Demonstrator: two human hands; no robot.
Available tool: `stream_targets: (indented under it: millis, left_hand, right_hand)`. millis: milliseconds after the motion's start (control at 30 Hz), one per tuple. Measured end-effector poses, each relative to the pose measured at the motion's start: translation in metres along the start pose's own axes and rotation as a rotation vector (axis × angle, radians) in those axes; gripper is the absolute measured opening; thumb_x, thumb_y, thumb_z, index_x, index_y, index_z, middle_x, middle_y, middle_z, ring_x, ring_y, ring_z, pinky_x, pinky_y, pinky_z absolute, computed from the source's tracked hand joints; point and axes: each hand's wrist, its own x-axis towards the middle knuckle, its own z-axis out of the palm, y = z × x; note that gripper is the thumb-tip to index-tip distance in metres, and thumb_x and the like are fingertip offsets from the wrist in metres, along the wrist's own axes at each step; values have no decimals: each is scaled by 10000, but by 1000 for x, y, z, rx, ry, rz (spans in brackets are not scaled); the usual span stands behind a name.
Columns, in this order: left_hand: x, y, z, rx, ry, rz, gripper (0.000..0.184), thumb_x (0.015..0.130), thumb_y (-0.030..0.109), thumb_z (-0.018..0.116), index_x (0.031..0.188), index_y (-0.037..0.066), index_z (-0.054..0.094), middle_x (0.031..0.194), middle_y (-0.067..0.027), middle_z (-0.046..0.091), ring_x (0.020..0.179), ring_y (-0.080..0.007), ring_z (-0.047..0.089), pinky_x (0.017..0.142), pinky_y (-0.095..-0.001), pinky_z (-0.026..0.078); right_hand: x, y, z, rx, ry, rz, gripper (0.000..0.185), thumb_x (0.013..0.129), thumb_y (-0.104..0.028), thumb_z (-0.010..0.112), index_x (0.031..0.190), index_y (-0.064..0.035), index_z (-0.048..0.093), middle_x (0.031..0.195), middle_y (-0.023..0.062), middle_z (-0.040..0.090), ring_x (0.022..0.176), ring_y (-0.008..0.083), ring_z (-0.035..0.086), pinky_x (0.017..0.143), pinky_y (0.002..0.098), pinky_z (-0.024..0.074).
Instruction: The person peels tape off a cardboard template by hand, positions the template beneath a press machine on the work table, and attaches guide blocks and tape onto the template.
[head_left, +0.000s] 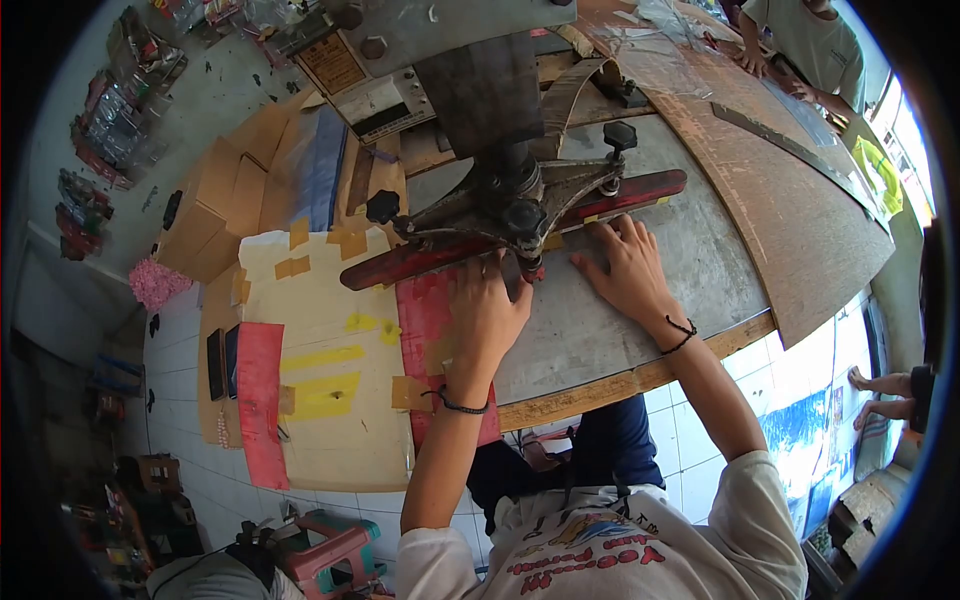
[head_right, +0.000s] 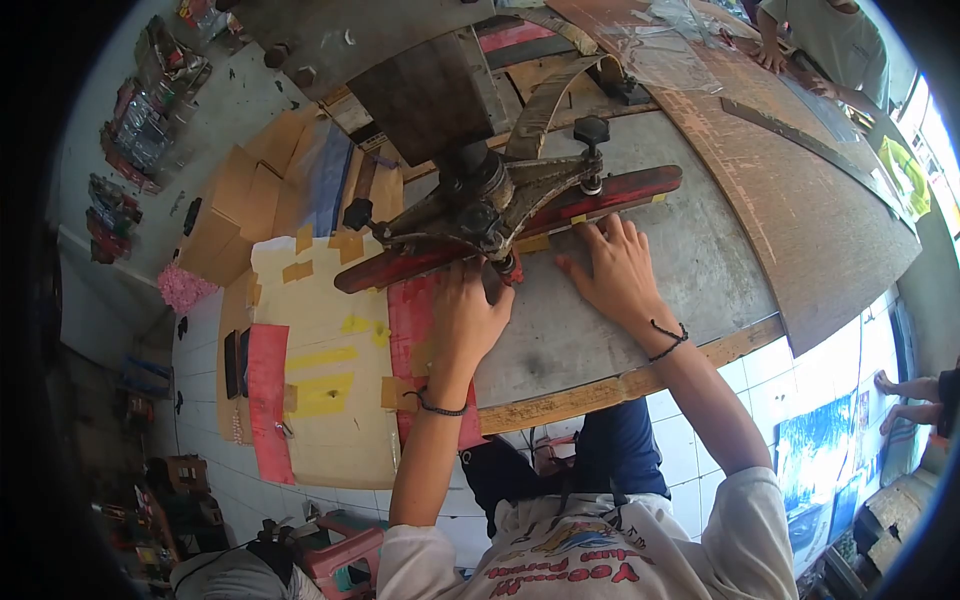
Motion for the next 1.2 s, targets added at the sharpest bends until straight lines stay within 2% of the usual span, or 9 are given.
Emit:
stream_targets:
  millis: [600, 833, 933, 1033, 1133, 1200]
  left_hand:
    - [0, 2, -2, -16, -20, -37, 439, 818, 280, 683, 1174, 25, 641, 985, -168, 621, 917, -343, 611, 798, -458, 469]
    - [-1, -1, 2, -2, 12, 26, 406, 812, 281, 684, 1141, 47, 651, 971, -173, 603, 893, -351, 603, 772, -462, 463]
    - [-1, 1, 0, 27, -37, 50, 365, 810, 294, 676, 1083, 52, 660, 956, -180, 593, 888, -360, 597, 766, -466, 460]
    - [1, 2, -2, 82, -80, 85, 334, 808, 304, 664, 1028, 53, 663, 963, -191, 584, 903, -368, 590, 761, -472, 459]
    - [2, 7, -2, 100, -91, 101, 313, 807, 301, 654, 1005, 59, 665, 982, -202, 580, 922, -373, 584, 762, -478, 461]
    - [2, 9, -4, 99, -89, 91, 306, 806, 295, 649, 1006, 64, 667, 993, -207, 579, 934, -377, 580, 766, -480, 461]
  right_hand:
    - [0, 0, 0, -5, 1, -9, 477, 879, -377, 681, 1241, -71, 632, 1091, 131, 570, 1020, 299, 533, 896, 403, 407]
    - [-2, -1, -1, 12, -39, -43, 471, 877, -372, 682, 1232, -66, 633, 1111, 135, 563, 1029, 299, 523, 895, 403, 407]
    - [-1, -8, -5, -6, -109, -172, 447, 886, -343, 671, 1232, -63, 632, 1137, 122, 560, 1080, 298, 507, 907, 403, 406]
    - [1, -12, 0, -23, -53, -400, 410, 912, -318, 628, 1229, -58, 633, 1166, 104, 559, 1135, 289, 488, 925, 410, 405]
    - [6, -9, 4, -101, -51, -522, 388, 935, -300, 583, 1229, -52, 632, 1182, 89, 560, 1163, 275, 480, 939, 415, 406]
    - [9, -8, 0, -105, -151, -502, 386, 940, -301, 569, 1221, -45, 637, 1172, 90, 561, 1158, 269, 482, 937, 416, 407]
